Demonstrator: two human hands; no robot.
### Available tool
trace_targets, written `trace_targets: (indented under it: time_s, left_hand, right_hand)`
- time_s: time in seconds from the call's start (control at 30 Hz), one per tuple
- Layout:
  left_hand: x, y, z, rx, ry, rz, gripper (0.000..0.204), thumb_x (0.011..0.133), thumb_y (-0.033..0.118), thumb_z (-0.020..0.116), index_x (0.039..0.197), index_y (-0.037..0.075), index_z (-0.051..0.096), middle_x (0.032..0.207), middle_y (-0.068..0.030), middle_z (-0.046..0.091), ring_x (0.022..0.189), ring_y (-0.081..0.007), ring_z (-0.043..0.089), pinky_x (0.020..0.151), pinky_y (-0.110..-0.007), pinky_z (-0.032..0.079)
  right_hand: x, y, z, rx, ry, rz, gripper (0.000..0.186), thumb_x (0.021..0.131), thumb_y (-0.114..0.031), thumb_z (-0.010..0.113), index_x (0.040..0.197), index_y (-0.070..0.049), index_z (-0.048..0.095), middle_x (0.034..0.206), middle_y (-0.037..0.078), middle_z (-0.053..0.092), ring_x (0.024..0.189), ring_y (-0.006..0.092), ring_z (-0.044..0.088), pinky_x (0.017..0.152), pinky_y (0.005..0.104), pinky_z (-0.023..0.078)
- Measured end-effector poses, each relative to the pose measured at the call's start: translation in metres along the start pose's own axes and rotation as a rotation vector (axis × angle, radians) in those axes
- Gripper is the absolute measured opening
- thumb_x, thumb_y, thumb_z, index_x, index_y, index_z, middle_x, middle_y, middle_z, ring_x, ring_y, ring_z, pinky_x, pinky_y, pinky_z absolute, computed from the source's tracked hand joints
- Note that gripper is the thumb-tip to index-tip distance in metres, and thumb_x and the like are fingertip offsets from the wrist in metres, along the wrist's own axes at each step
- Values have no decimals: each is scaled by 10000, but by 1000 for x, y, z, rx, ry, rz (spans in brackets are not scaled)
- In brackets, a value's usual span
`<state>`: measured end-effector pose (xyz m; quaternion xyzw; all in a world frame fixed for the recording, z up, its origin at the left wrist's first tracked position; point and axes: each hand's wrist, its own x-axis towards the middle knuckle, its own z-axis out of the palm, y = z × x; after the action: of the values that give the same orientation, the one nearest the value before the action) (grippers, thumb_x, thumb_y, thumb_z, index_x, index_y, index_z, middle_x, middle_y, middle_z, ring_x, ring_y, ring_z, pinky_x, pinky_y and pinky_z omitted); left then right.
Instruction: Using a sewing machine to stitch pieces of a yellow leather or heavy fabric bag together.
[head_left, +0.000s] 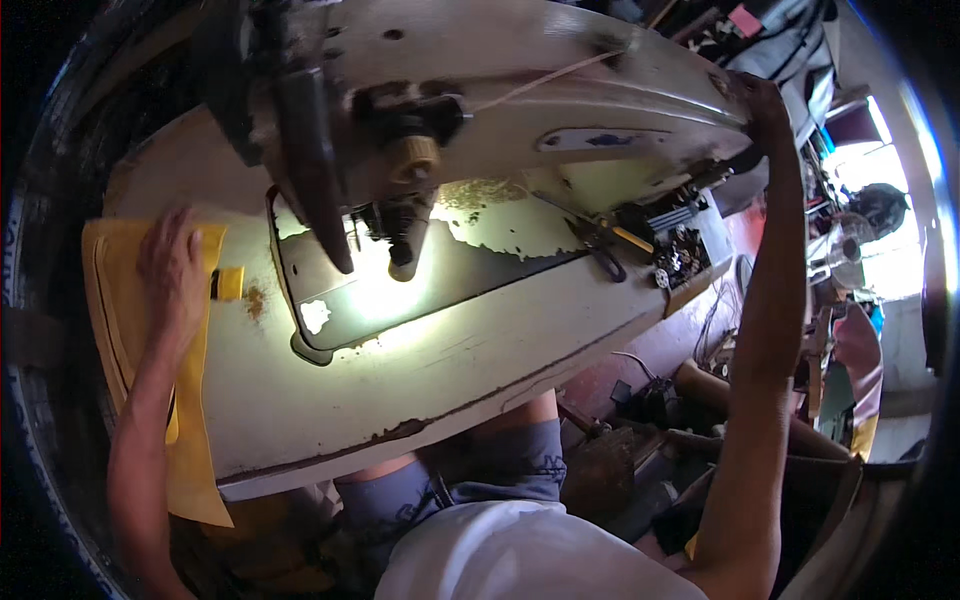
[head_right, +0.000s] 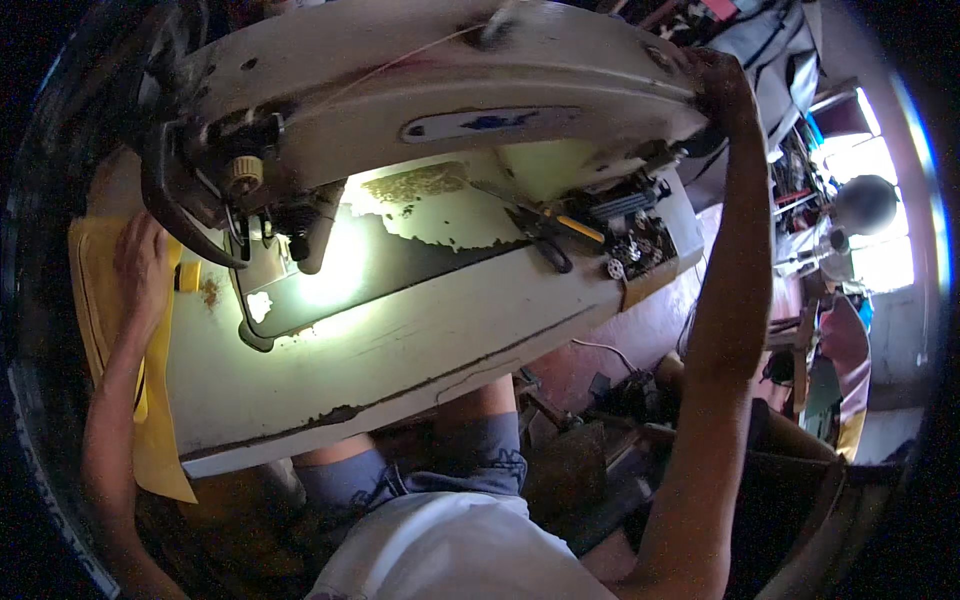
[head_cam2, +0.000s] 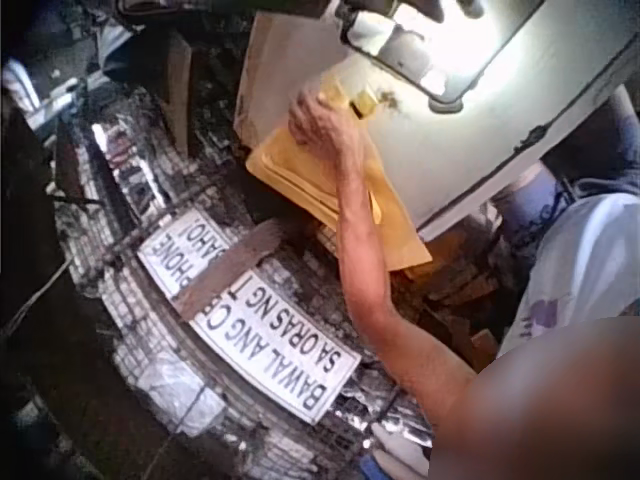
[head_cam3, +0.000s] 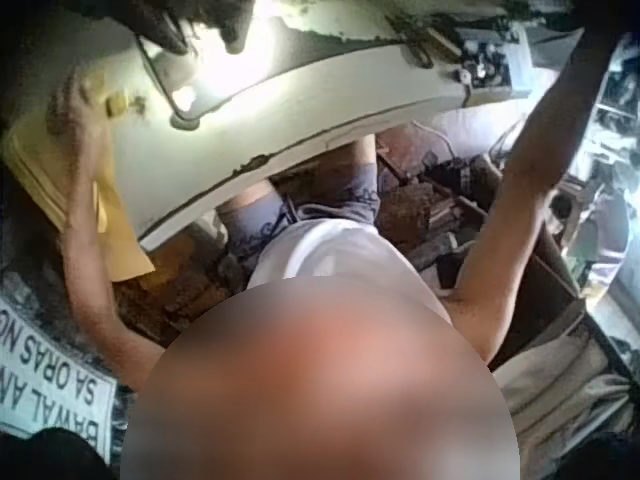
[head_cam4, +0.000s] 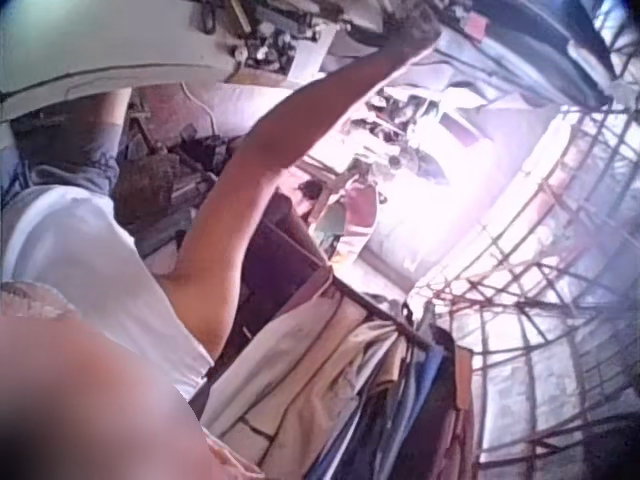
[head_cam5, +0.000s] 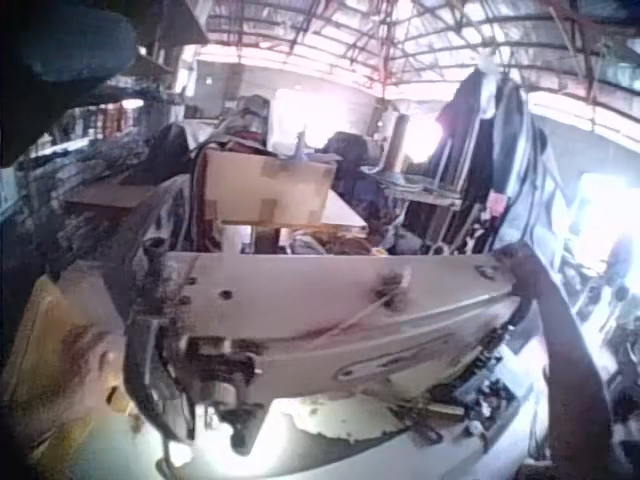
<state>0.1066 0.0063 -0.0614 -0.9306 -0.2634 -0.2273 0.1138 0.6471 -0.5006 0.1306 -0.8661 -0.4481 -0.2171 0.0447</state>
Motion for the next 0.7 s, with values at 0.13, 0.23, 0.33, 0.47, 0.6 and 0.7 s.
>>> trace_targets:
  time_s: [0.13,0.23,0.33,0.47,0.6,0.7]
  left_hand:
    - [-15,-15,-18,-155,-164,-22,318,951,93,595,1264,37,578,1303,-161,576,1248,-343,506,1068,-473,382]
    - [-11,-19,-26,-161,-224,34,286,916,103,633,1184,15,583,1239,-183,586,1207,-365,516,1050,-486,386]
    - [-8,-23,-32,-224,-90,225,254,857,124,687,1056,15,571,1067,-178,597,1090,-382,532,961,-491,411]
    - [-20,-24,-36,-301,-67,206,254,875,160,675,1079,44,579,984,-137,551,1002,-353,517,943,-483,385]
    - [-31,-14,-39,-270,117,194,177,898,202,659,1022,82,617,996,-110,546,1044,-320,500,983,-485,346]
    - [-34,-8,-46,-265,180,146,148,900,187,651,996,77,625,1011,-112,540,1053,-312,497,988,-483,343]
  right_hand:
    - [-46,-34,29,338,497,567,401,1002,-429,526,1240,-156,697,1204,119,702,1080,262,689,918,364,517]
    - [-56,-49,23,198,455,486,422,1004,-414,517,1299,-144,651,1238,123,682,1128,297,655,948,373,498]
    - [-86,-105,2,-258,436,261,385,1015,-271,535,1343,-77,590,1309,191,603,1188,359,572,1024,427,426]
    - [-181,-237,34,43,266,72,362,966,-155,613,1314,-54,596,1344,177,578,1249,348,536,1034,435,432]
    - [-207,-289,81,241,76,142,263,903,-82,649,1160,-28,641,1143,156,604,1074,340,580,910,418,477]
    - [-185,-297,78,141,50,73,303,903,-30,606,1205,-23,612,1119,172,580,1029,351,575,886,433,473]
